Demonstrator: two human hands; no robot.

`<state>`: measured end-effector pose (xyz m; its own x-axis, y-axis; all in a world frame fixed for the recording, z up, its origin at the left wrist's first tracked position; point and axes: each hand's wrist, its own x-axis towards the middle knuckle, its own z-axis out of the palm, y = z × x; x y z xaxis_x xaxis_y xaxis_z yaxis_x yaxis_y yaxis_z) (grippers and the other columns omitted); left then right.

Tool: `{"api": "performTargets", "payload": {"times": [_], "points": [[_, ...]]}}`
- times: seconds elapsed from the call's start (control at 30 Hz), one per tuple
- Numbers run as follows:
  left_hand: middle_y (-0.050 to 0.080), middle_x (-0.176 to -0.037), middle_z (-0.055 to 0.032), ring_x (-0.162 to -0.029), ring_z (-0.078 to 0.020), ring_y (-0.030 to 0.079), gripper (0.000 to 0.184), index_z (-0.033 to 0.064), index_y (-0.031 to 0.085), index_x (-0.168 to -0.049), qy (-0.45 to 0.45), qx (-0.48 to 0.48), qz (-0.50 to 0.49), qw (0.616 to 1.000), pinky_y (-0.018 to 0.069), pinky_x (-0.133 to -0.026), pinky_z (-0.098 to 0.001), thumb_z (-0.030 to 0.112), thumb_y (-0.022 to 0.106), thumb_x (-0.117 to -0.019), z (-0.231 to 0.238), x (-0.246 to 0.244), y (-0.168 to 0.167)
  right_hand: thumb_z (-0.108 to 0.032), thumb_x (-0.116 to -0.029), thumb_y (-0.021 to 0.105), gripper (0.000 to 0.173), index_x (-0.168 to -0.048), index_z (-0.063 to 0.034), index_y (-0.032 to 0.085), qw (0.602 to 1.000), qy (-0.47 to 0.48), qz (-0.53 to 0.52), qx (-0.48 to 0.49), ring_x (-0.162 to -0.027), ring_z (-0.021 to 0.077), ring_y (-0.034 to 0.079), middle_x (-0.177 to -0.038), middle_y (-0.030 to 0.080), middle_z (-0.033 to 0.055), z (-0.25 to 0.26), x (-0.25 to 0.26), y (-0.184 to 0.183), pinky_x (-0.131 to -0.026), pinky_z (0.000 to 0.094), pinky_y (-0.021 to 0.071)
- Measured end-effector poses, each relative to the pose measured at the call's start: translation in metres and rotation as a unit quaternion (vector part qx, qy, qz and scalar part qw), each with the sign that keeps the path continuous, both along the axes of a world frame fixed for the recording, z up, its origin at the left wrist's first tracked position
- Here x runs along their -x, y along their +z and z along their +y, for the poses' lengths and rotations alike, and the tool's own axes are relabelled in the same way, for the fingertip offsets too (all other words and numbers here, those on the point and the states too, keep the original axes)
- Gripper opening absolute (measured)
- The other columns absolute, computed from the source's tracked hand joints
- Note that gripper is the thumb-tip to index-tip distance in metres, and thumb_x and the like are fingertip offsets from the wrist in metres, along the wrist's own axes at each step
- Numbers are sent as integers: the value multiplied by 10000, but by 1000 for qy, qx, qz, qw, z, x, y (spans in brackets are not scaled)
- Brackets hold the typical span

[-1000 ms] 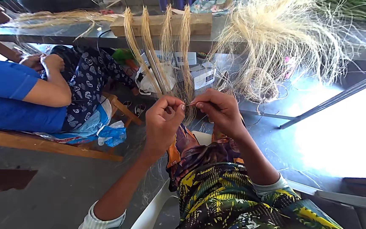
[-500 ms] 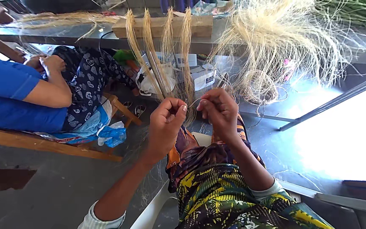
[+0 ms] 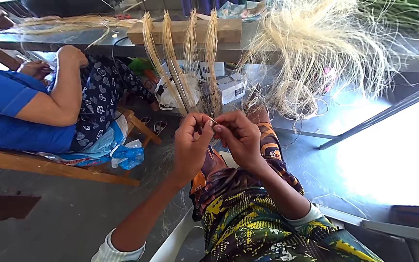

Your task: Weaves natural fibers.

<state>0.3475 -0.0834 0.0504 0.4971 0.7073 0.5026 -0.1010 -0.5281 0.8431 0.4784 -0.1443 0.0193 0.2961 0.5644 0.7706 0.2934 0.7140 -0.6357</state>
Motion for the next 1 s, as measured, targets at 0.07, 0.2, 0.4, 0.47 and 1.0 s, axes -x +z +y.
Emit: {"api": "performTargets", "payload": {"times": [0.07, 0.2, 0.4, 0.47, 1.0], "points": [[586, -870, 41, -734, -22, 576, 54, 98, 612, -1026, 5, -3, 7, 1000, 499, -651, -160, 97, 565, -999, 0, 0, -1, 17, -969, 632, 134, -1095, 59, 618, 1000, -20, -11, -9, -616, 24, 601, -825, 677, 66, 0, 1, 0, -556, 167, 534], [589, -877, 34, -737, -34, 568, 59, 98, 620, -1036, 6, -23, 15, 1000, 482, -638, -165, 102, 590, -985, 1, 1, -3, 27, -965, 622, 91, -1048, 64, 620, 998, -58, -21, -16, -560, 27, 568, -754, 655, 67, 2, 1, 0, -504, 164, 504], [594, -881, 29, -746, -22, 576, 71, 75, 622, -1027, 9, -87, 25, 996, 490, -634, -153, 88, 579, -972, 1, -1, -4, -6, -999, 559, 60, -1029, 30, 595, 999, -37, 19, -7, -553, 21, 542, -727, 611, 37, 3, 1, -5, -503, 158, 484], [592, -893, 18, -780, -33, 567, 72, 61, 627, -1015, 15, -122, 40, 992, 478, -675, -167, 101, 579, -980, 3, -1, -5, -32, -1020, 539, 67, -1031, 7, 592, 999, -2, 42, 12, -555, 14, 537, -723, 605, 19, 4, -1, -5, -503, 148, 472], [602, -910, 2, -765, -24, 568, 94, 45, 624, -1044, 8, -74, 89, 993, 472, -656, -152, 104, 560, -1011, 11, 1, -14, -47, -1015, 558, 61, -983, -26, 605, 968, 174, 78, 165, -511, 17, 518, -673, 578, 4, 9, -31, -14, -468, 147, 447]]}}
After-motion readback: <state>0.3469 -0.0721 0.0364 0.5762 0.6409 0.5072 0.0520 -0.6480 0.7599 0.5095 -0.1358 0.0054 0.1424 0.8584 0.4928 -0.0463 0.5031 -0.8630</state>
